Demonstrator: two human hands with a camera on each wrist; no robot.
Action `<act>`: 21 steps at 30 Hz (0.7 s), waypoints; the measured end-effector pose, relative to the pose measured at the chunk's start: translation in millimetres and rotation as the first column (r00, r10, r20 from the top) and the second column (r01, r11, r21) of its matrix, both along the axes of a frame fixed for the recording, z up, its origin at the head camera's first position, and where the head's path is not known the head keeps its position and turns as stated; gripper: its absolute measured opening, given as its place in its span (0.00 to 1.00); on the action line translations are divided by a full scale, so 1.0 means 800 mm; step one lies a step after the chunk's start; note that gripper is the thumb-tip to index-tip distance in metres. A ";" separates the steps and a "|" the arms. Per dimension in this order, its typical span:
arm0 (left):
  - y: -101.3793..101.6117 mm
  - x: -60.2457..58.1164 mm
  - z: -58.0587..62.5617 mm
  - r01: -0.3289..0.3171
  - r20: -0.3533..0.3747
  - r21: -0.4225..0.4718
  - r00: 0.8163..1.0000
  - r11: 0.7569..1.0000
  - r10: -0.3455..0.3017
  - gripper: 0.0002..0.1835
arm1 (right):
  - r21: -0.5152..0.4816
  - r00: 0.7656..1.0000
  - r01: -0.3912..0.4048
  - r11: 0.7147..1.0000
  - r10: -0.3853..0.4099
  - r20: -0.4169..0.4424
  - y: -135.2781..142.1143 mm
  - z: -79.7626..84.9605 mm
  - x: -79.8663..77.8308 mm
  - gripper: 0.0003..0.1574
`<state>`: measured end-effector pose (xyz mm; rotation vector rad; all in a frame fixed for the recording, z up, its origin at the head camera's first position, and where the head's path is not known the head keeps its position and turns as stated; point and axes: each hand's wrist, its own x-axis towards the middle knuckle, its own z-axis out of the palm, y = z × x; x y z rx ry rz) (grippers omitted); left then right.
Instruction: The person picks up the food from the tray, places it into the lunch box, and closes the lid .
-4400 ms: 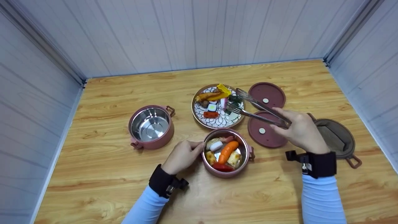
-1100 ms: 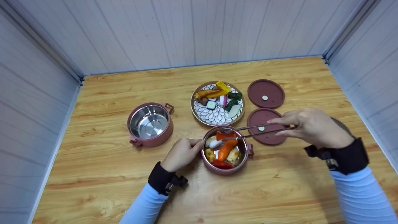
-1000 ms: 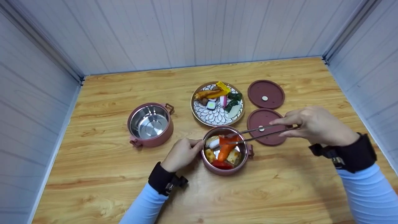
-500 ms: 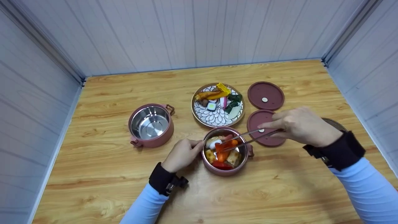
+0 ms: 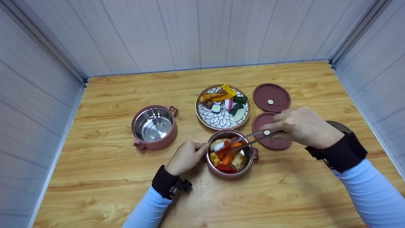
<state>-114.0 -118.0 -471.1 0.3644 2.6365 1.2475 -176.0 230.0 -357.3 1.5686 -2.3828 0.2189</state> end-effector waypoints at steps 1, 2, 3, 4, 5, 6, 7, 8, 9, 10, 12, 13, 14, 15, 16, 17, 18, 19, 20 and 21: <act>0.000 0.000 0.000 0.001 0.000 0.001 1.000 1.000 -0.001 0.16 | 0.005 1.000 0.004 1.000 -0.004 0.001 0.001 -0.001 0.000 0.23; 0.000 0.000 0.000 0.001 0.000 0.001 1.000 1.000 -0.001 0.16 | 0.010 1.000 0.010 1.000 -0.010 0.005 0.002 -0.002 0.001 0.23; -0.001 0.000 0.000 0.000 0.001 0.002 1.000 1.000 0.000 0.16 | 0.016 1.000 0.019 1.000 -0.020 0.011 0.002 -0.003 0.001 0.23; -0.001 0.000 0.000 0.000 0.000 0.000 1.000 1.000 0.000 0.16 | 0.025 0.999 0.032 0.999 -0.032 0.019 0.002 -0.004 0.002 0.22; -0.001 0.000 0.000 -0.001 -0.001 0.000 1.000 1.000 0.001 0.16 | 0.034 0.999 0.046 0.998 -0.047 0.027 0.003 -0.005 0.002 0.22; -0.001 0.000 -0.001 -0.002 -0.001 -0.002 1.000 1.000 0.002 0.16 | 0.042 0.997 0.059 0.997 -0.061 0.038 0.003 -0.005 0.003 0.22; -0.001 0.000 0.000 -0.002 -0.005 -0.004 1.000 1.000 0.002 0.16 | 0.051 0.996 0.073 0.996 -0.075 0.051 0.003 -0.006 0.003 0.22; -0.001 0.000 -0.001 -0.001 -0.010 -0.005 1.000 1.000 0.001 0.16 | 0.060 0.994 0.084 0.995 -0.088 0.064 0.003 -0.006 0.004 0.21; -0.001 -0.001 -0.002 0.000 -0.013 -0.004 1.000 1.000 0.000 0.16 | 0.068 0.992 0.094 0.993 -0.099 0.075 0.003 -0.006 0.005 0.21; -0.001 -0.001 -0.002 0.003 -0.016 -0.003 1.000 1.000 -0.003 0.16 | 0.074 0.990 0.103 0.992 -0.109 0.084 0.003 -0.006 0.005 0.21; -0.001 -0.001 -0.002 0.004 -0.018 -0.002 1.000 1.000 -0.004 0.16 | 0.084 0.987 0.118 0.990 -0.126 0.099 0.003 -0.006 0.006 0.21; 0.000 -0.001 -0.002 0.004 -0.019 -0.003 1.000 1.000 -0.005 0.16 | 0.088 0.985 0.124 0.988 -0.133 0.106 0.003 -0.006 0.007 0.21; 0.000 -0.001 -0.002 0.005 -0.017 -0.003 1.000 1.000 -0.005 0.16 | 0.091 0.984 0.130 0.987 -0.140 0.112 0.002 -0.005 0.007 0.21; 0.000 -0.001 -0.002 0.004 -0.016 -0.004 1.000 1.000 -0.004 0.16 | 0.093 0.982 0.137 0.986 -0.147 0.117 0.002 -0.005 0.007 0.20; 0.000 -0.001 -0.001 0.002 -0.015 -0.007 1.000 1.000 -0.002 0.16 | 0.095 0.981 0.141 0.985 -0.152 0.119 0.002 -0.005 0.007 0.20; 0.000 -0.001 -0.002 0.000 -0.013 -0.008 1.000 1.000 0.000 0.16 | 0.099 0.980 0.144 0.985 -0.156 0.122 0.001 -0.005 0.007 0.20; 0.000 -0.001 -0.002 0.000 -0.014 -0.007 1.000 1.000 0.000 0.16 | 0.103 0.980 0.145 0.984 -0.157 0.124 0.001 -0.005 0.007 0.21; 0.000 -0.001 -0.002 0.000 -0.014 -0.007 1.000 1.000 0.000 0.16 | 0.109 0.979 0.145 0.983 -0.158 0.128 0.002 -0.005 0.007 0.21; 0.000 -0.001 -0.002 -0.001 -0.013 -0.007 1.000 1.000 0.001 0.16 | 0.114 0.978 0.146 0.983 -0.161 0.134 0.002 -0.005 0.007 0.21; 0.000 -0.001 -0.003 -0.002 -0.009 -0.004 1.000 1.000 0.002 0.16 | 0.117 0.976 0.147 0.982 -0.163 0.144 0.003 -0.006 0.007 0.23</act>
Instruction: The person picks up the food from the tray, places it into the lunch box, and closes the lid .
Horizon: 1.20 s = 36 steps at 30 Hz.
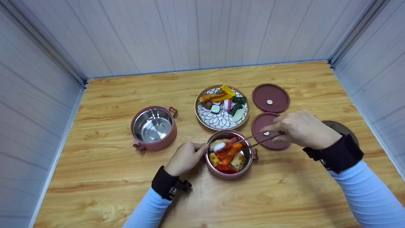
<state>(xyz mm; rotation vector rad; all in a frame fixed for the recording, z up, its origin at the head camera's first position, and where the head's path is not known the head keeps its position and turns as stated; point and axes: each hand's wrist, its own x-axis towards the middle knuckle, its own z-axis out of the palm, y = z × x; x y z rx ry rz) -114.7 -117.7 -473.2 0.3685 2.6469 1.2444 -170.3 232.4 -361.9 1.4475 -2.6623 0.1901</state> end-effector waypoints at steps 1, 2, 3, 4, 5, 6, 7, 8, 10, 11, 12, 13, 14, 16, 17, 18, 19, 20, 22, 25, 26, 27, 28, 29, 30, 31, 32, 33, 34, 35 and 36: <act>0.000 0.000 0.000 0.000 0.005 0.002 1.000 1.000 0.000 0.16 | 0.003 1.000 0.001 1.000 -0.001 0.011 0.001 0.000 0.000 0.24; 0.000 0.000 0.000 0.000 0.010 0.004 1.000 1.000 0.000 0.16 | 0.002 1.000 0.003 1.000 -0.003 0.024 0.002 0.000 0.000 0.25; 0.000 0.000 0.000 0.000 0.013 0.006 1.000 1.000 0.000 0.16 | -0.001 0.999 0.009 1.000 -0.009 0.040 0.004 0.000 0.001 0.27; 0.000 0.000 -0.001 0.000 0.018 0.008 1.000 1.000 0.000 0.16 | -0.009 0.998 0.019 1.000 -0.019 0.056 0.006 0.001 0.001 0.28; 0.000 0.000 -0.001 0.000 0.023 0.010 1.000 1.000 -0.001 0.16 | -0.023 0.997 0.029 0.999 -0.027 0.068 0.008 0.003 0.002 0.30; 0.000 -0.001 -0.001 0.002 0.025 0.012 1.000 1.000 -0.002 0.16 | -0.042 0.996 0.035 0.999 -0.031 0.081 0.011 0.004 0.002 0.31; 0.000 -0.001 -0.001 0.002 0.027 0.012 1.000 1.000 -0.002 0.16 | -0.061 0.996 0.039 0.997 -0.034 0.084 0.014 0.006 0.003 0.32; -0.001 -0.001 -0.001 0.002 0.028 0.012 1.000 1.000 -0.002 0.16 | -0.085 0.996 0.045 0.995 -0.038 0.085 0.017 0.007 0.003 0.33; -0.001 0.000 0.000 0.002 0.029 0.009 1.000 1.000 -0.002 0.16 | -0.139 0.996 0.055 0.989 -0.043 0.083 0.024 0.008 0.004 0.35; -0.001 0.000 0.000 0.003 0.029 0.007 1.000 1.000 -0.003 0.16 | -0.167 0.996 0.054 0.985 -0.042 0.077 0.027 0.008 0.004 0.35; -0.001 0.000 0.001 0.004 0.028 0.007 1.000 1.000 -0.004 0.16 | -0.193 0.997 0.055 0.980 -0.042 0.070 0.030 0.006 0.005 0.36; -0.001 0.000 0.001 0.002 0.029 0.004 1.000 1.000 -0.002 0.16 | -0.222 0.997 0.057 0.973 -0.044 0.062 0.032 0.004 0.006 0.36; -0.001 0.000 0.001 0.001 0.030 0.002 1.000 1.000 -0.001 0.16 | -0.250 0.997 0.060 0.966 -0.047 0.060 0.034 0.001 0.007 0.36; -0.001 0.000 0.000 0.002 0.026 0.002 1.000 1.000 -0.002 0.16 | -0.306 0.996 0.081 0.948 -0.065 0.064 0.036 -0.007 0.009 0.37; -0.001 0.000 0.000 0.003 0.021 0.002 1.000 1.000 -0.003 0.16 | -0.331 0.995 0.093 0.939 -0.075 0.066 0.036 -0.012 0.009 0.38; -0.001 0.000 0.000 0.006 0.016 0.000 1.000 1.000 -0.006 0.16 | -0.352 0.994 0.108 0.930 -0.089 0.069 0.036 -0.018 0.010 0.38; -0.001 0.000 0.000 0.007 0.012 -0.001 1.000 1.000 -0.007 0.16 | -0.371 0.992 0.121 0.920 -0.101 0.074 0.035 -0.024 0.011 0.39; -0.001 0.000 0.000 0.011 0.006 0.001 1.000 1.000 -0.011 0.16 | -0.383 0.990 0.139 0.913 -0.118 0.078 0.034 -0.030 0.011 0.39; -0.001 0.000 0.000 0.016 -0.007 0.002 1.000 1.000 -0.016 0.16 | -0.397 0.985 0.172 0.902 -0.153 0.079 0.032 -0.041 0.011 0.39; -0.001 0.000 0.001 0.012 -0.004 0.001 1.000 1.000 -0.012 0.16 | -0.410 0.974 0.224 0.884 -0.208 0.085 0.031 -0.056 0.009 0.40; -0.001 0.001 0.001 0.010 -0.001 0.001 1.000 1.000 -0.010 0.16 | -0.416 0.969 0.245 0.876 -0.229 0.088 0.031 -0.059 0.009 0.40; 0.000 0.000 0.001 0.009 0.003 0.002 1.000 1.000 -0.009 0.16 | -0.424 0.964 0.266 0.866 -0.250 0.093 0.031 -0.062 0.008 0.40; 0.000 0.000 0.001 0.008 0.006 0.003 1.000 1.000 -0.008 0.17 | -0.433 0.957 0.289 0.854 -0.273 0.098 0.031 -0.064 0.007 0.39; 0.000 0.000 0.000 0.010 0.009 0.005 1.000 1.000 -0.010 0.17 | -0.441 0.949 0.314 0.841 -0.299 0.105 0.031 -0.066 0.006 0.38; 0.000 0.000 0.000 0.010 0.010 0.007 1.000 1.000 -0.010 0.17 | -0.451 0.938 0.341 0.824 -0.326 0.115 0.030 -0.068 0.005 0.37; 0.000 0.000 0.001 0.010 0.012 0.008 1.000 1.000 -0.010 0.17 | -0.460 0.927 0.370 0.807 -0.356 0.122 0.030 -0.069 0.003 0.36; 0.000 0.000 0.001 0.009 0.011 0.008 1.000 1.000 -0.009 0.17 | -0.464 0.914 0.398 0.791 -0.384 0.129 0.029 -0.069 0.002 0.36; 0.000 0.000 0.001 0.008 0.012 0.008 1.000 1.000 -0.009 0.17 | -0.468 0.900 0.429 0.773 -0.413 0.142 0.028 -0.070 0.001 0.35; 0.000 0.001 0.002 0.008 0.011 0.006 1.000 1.000 -0.008 0.16 | -0.468 0.885 0.458 0.756 -0.439 0.157 0.028 -0.070 0.000 0.35; 0.000 0.001 0.002 0.008 0.010 0.005 1.000 1.000 -0.008 0.16 | -0.467 0.871 0.484 0.740 -0.461 0.172 0.027 -0.070 0.000 0.35; 0.000 0.001 0.003 0.007 0.010 0.004 1.000 1.000 -0.007 0.16 | -0.465 0.856 0.510 0.724 -0.482 0.189 0.026 -0.070 -0.001 0.34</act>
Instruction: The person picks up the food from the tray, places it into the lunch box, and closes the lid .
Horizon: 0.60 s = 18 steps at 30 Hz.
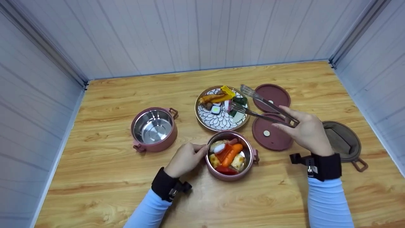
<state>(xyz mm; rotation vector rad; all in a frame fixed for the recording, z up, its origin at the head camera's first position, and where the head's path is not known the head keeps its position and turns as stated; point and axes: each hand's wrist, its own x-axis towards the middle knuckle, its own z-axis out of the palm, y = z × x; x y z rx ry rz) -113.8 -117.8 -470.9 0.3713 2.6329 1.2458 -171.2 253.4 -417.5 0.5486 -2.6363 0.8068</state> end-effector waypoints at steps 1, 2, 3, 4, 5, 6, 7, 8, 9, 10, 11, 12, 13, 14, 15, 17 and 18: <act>0.000 0.000 0.000 0.000 0.001 0.000 1.000 1.000 0.000 0.16 | 0.002 1.000 0.022 1.000 -0.022 0.014 -0.001 0.001 -0.001 0.34; 0.000 0.000 0.000 0.000 0.001 0.002 1.000 1.000 0.000 0.16 | 0.003 0.999 0.039 0.999 -0.039 0.029 -0.001 0.002 -0.001 0.35; 0.000 0.000 0.000 0.000 0.004 0.004 1.000 1.000 0.000 0.16 | 0.003 0.997 0.056 0.998 -0.056 0.045 -0.002 0.003 -0.001 0.35; 0.000 0.000 0.000 0.003 0.003 0.006 1.000 1.000 -0.003 0.16 | 0.007 0.996 0.072 0.997 -0.073 0.058 -0.003 0.002 -0.002 0.35; 0.000 0.000 0.000 0.003 0.004 0.007 1.000 1.000 -0.003 0.16 | 0.013 0.994 0.089 0.996 -0.089 0.068 -0.003 0.002 -0.002 0.35; 0.000 -0.001 -0.001 0.003 0.007 0.008 1.000 1.000 -0.003 0.16 | 0.022 0.992 0.103 0.994 -0.105 0.076 -0.004 0.002 -0.002 0.36; 0.000 -0.001 -0.001 0.002 0.009 0.008 1.000 1.000 -0.002 0.17 | 0.036 0.990 0.115 0.993 -0.118 0.080 -0.006 0.002 -0.003 0.37; 0.000 -0.001 -0.002 0.001 0.011 0.007 1.000 1.000 -0.001 0.17 | 0.047 0.988 0.123 0.991 -0.127 0.083 -0.007 0.002 -0.004 0.37; 0.000 -0.001 -0.002 -0.001 0.013 0.005 1.000 1.000 0.001 0.17 | 0.060 0.987 0.129 0.990 -0.134 0.087 -0.009 0.002 -0.004 0.38; 0.000 -0.001 -0.002 -0.002 0.012 0.002 1.000 1.000 0.002 0.17 | 0.069 0.987 0.131 0.989 -0.137 0.089 -0.010 0.002 -0.005 0.38; 0.000 -0.001 -0.002 -0.003 0.011 -0.001 1.000 1.000 0.003 0.17 | 0.078 0.987 0.129 0.989 -0.136 0.091 -0.012 0.002 -0.006 0.38; 0.000 -0.001 -0.002 -0.003 0.009 -0.005 1.000 1.000 0.003 0.16 | 0.084 0.986 0.127 0.988 -0.135 0.096 -0.013 0.001 -0.006 0.38; 0.000 0.000 -0.001 -0.004 0.006 -0.008 1.000 1.000 0.004 0.16 | 0.090 0.986 0.123 0.988 -0.133 0.103 -0.014 0.001 -0.006 0.38; 0.000 0.000 -0.001 -0.004 0.004 -0.009 1.000 1.000 0.004 0.16 | 0.094 0.985 0.118 0.989 -0.128 0.111 -0.014 0.001 -0.007 0.38; 0.000 0.000 -0.001 -0.005 0.003 -0.011 1.000 1.000 0.005 0.16 | 0.100 0.984 0.116 0.988 -0.128 0.123 -0.014 0.001 -0.007 0.38; 0.000 0.000 -0.001 -0.008 0.004 -0.013 1.000 1.000 0.008 0.16 | 0.116 0.980 0.110 0.987 -0.127 0.151 -0.014 0.000 -0.007 0.38; 0.000 0.000 -0.001 -0.010 0.007 -0.014 1.000 1.000 0.010 0.16 | 0.127 0.977 0.109 0.986 -0.130 0.168 -0.013 0.000 -0.006 0.38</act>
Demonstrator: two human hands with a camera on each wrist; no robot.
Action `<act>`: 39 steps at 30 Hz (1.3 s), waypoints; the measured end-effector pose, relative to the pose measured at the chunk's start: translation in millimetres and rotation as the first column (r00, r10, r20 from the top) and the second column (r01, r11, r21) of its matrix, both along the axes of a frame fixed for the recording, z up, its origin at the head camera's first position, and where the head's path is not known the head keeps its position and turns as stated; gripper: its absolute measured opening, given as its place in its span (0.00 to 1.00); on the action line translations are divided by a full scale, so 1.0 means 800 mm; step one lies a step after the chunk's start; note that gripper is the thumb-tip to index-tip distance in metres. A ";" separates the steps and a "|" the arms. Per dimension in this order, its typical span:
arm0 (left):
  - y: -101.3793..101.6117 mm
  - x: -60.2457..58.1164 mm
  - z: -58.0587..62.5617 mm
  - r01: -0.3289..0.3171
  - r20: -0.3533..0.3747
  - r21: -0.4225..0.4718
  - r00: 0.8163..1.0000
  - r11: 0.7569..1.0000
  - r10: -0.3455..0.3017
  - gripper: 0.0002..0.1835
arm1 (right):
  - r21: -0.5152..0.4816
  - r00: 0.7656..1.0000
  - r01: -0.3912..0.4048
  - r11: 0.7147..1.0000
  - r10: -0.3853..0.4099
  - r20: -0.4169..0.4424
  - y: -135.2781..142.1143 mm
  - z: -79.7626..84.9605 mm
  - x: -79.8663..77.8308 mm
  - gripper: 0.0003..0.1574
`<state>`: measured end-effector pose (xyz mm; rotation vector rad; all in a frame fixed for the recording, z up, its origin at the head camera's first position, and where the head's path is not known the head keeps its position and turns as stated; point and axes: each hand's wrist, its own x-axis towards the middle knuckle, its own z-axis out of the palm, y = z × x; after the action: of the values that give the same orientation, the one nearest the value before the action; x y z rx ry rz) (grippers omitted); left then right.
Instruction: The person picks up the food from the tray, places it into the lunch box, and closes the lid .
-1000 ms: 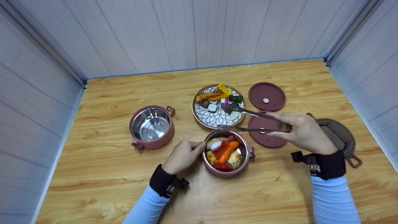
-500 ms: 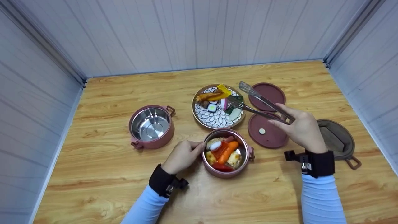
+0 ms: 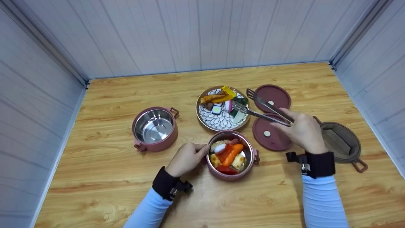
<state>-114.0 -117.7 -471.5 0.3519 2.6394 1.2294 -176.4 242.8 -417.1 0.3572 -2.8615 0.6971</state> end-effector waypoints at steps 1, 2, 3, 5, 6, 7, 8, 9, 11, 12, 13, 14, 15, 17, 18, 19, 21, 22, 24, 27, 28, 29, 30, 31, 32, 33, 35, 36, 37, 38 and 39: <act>0.000 0.000 0.000 -0.002 0.003 0.000 1.000 1.000 0.002 0.16 | 0.008 1.000 -0.001 1.000 0.001 0.019 0.001 0.000 0.000 0.38; 0.000 0.000 0.000 -0.003 0.006 0.002 1.000 1.000 0.003 0.16 | 0.014 0.999 -0.003 1.000 0.003 0.039 0.002 -0.001 0.001 0.38; 0.000 0.000 0.000 -0.004 0.009 0.003 1.000 1.000 0.004 0.16 | 0.021 0.998 -0.003 1.000 0.002 0.064 0.003 0.000 0.002 0.39; 0.001 -0.001 -0.001 -0.003 0.010 0.007 1.000 1.000 0.003 0.16 | 0.031 0.995 -0.011 0.999 0.008 0.099 0.004 0.000 0.003 0.40; 0.000 -0.001 -0.001 0.000 0.008 0.009 1.000 1.000 0.000 0.16 | 0.037 0.994 -0.015 0.999 0.011 0.113 0.004 0.000 0.004 0.40; 0.000 -0.001 -0.001 0.001 0.007 0.009 1.000 1.000 -0.001 0.16 | 0.042 0.992 -0.021 0.999 0.016 0.124 0.004 0.000 0.005 0.40; 0.000 -0.001 -0.001 0.003 0.005 0.009 1.000 1.000 -0.003 0.16 | 0.048 0.991 -0.027 0.998 0.021 0.133 0.004 0.001 0.007 0.41; 0.000 -0.001 -0.001 0.005 0.003 0.008 1.000 1.000 -0.005 0.16 | 0.056 0.990 -0.034 0.998 0.026 0.139 0.002 0.001 0.007 0.41; -0.001 0.000 -0.002 0.008 -0.001 0.006 1.000 1.000 -0.008 0.16 | 0.073 0.989 -0.051 0.996 0.040 0.141 -0.001 0.002 0.009 0.42; -0.001 0.000 -0.002 0.010 -0.004 0.006 1.000 1.000 -0.010 0.16 | 0.080 0.988 -0.058 0.995 0.046 0.145 -0.003 0.003 0.010 0.42; -0.001 0.000 -0.003 0.011 -0.005 0.007 1.000 1.000 -0.011 0.16 | 0.086 0.988 -0.064 0.994 0.050 0.148 -0.005 0.003 0.011 0.42; -0.002 0.000 -0.003 0.012 -0.005 0.007 1.000 1.000 -0.012 0.16 | 0.094 0.988 -0.068 0.993 0.053 0.147 -0.007 0.004 0.012 0.41; -0.002 0.000 -0.004 0.013 -0.006 0.008 1.000 1.000 -0.013 0.16 | 0.103 0.988 -0.070 0.992 0.054 0.146 -0.009 0.004 0.013 0.41; -0.002 0.000 -0.004 0.013 -0.006 0.011 1.000 1.000 -0.013 0.16 | 0.123 0.989 -0.069 0.990 0.051 0.139 -0.013 0.006 0.016 0.39; -0.002 0.000 -0.004 0.013 -0.005 0.012 1.000 1.000 -0.013 0.16 | 0.135 0.990 -0.065 0.989 0.047 0.133 -0.014 0.007 0.018 0.39; -0.002 0.000 -0.004 0.012 -0.005 0.014 1.000 1.000 -0.012 0.16 | 0.149 0.992 -0.062 0.987 0.044 0.122 -0.015 0.008 0.019 0.38; -0.001 0.000 -0.004 0.011 -0.006 0.015 1.000 1.000 -0.011 0.16 | 0.173 0.994 -0.057 0.983 0.040 0.100 -0.016 0.010 0.022 0.37; -0.001 0.000 -0.004 0.010 -0.009 0.010 1.000 1.000 -0.010 0.16 | 0.182 0.996 -0.055 0.982 0.039 0.086 -0.017 0.011 0.024 0.36; 0.000 0.000 -0.004 0.012 -0.021 0.001 1.000 1.000 -0.012 0.16 | 0.192 0.997 -0.054 0.980 0.043 0.061 -0.016 0.012 0.026 0.35; 0.000 0.001 -0.003 0.012 -0.034 -0.012 0.999 1.000 -0.012 0.15 | 0.195 0.998 -0.056 0.979 0.050 0.037 -0.015 0.015 0.028 0.33; 0.000 0.001 -0.003 0.013 -0.039 -0.015 0.999 1.000 -0.014 0.15 | 0.194 0.998 -0.056 0.979 0.051 0.032 -0.015 0.016 0.029 0.33; 0.000 0.001 -0.003 0.013 -0.039 -0.012 0.999 1.000 -0.014 0.15 | 0.193 0.998 -0.058 0.979 0.052 0.032 -0.014 0.016 0.029 0.33; 0.000 0.001 -0.003 0.012 -0.037 -0.013 0.999 1.000 -0.013 0.15 | 0.192 0.998 -0.061 0.979 0.055 0.035 -0.013 0.017 0.029 0.33; 0.000 0.001 -0.003 0.014 -0.036 -0.010 0.999 1.000 -0.014 0.16 | 0.190 0.998 -0.064 0.980 0.058 0.039 -0.013 0.019 0.030 0.32; 0.000 0.000 -0.003 0.014 -0.034 -0.010 0.999 1.000 -0.014 0.16 | 0.189 0.997 -0.068 0.980 0.061 0.043 -0.012 0.020 0.030 0.32; -0.001 0.001 -0.003 0.014 -0.034 -0.009 0.999 1.000 -0.015 0.16 | 0.186 0.997 -0.074 0.980 0.066 0.047 -0.011 0.021 0.031 0.32; -0.001 0.000 -0.003 0.012 -0.028 -0.008 1.000 1.000 -0.012 0.16 | 0.185 0.995 -0.088 0.979 0.080 0.054 -0.009 0.023 0.031 0.32; -0.001 0.000 -0.003 0.011 -0.025 -0.005 1.000 1.000 -0.012 0.16 | 0.185 0.995 -0.095 0.978 0.086 0.059 -0.009 0.024 0.030 0.32; 0.000 0.000 -0.003 0.010 -0.021 -0.003 1.000 1.000 -0.010 0.16 | 0.186 0.994 -0.100 0.977 0.090 0.064 -0.008 0.025 0.030 0.32; 0.000 0.000 -0.003 0.006 -0.015 -0.002 1.000 1.000 -0.006 0.16 | 0.188 0.993 -0.105 0.976 0.094 0.070 -0.007 0.026 0.029 0.33; 0.000 0.000 -0.003 0.003 -0.010 0.000 1.000 1.000 -0.003 0.16 | 0.188 0.992 -0.111 0.976 0.097 0.081 -0.006 0.027 0.028 0.33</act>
<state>-114.0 -117.6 -473.7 0.3630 2.6463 1.2299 -153.7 237.6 -395.5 0.5226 -3.0051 0.4581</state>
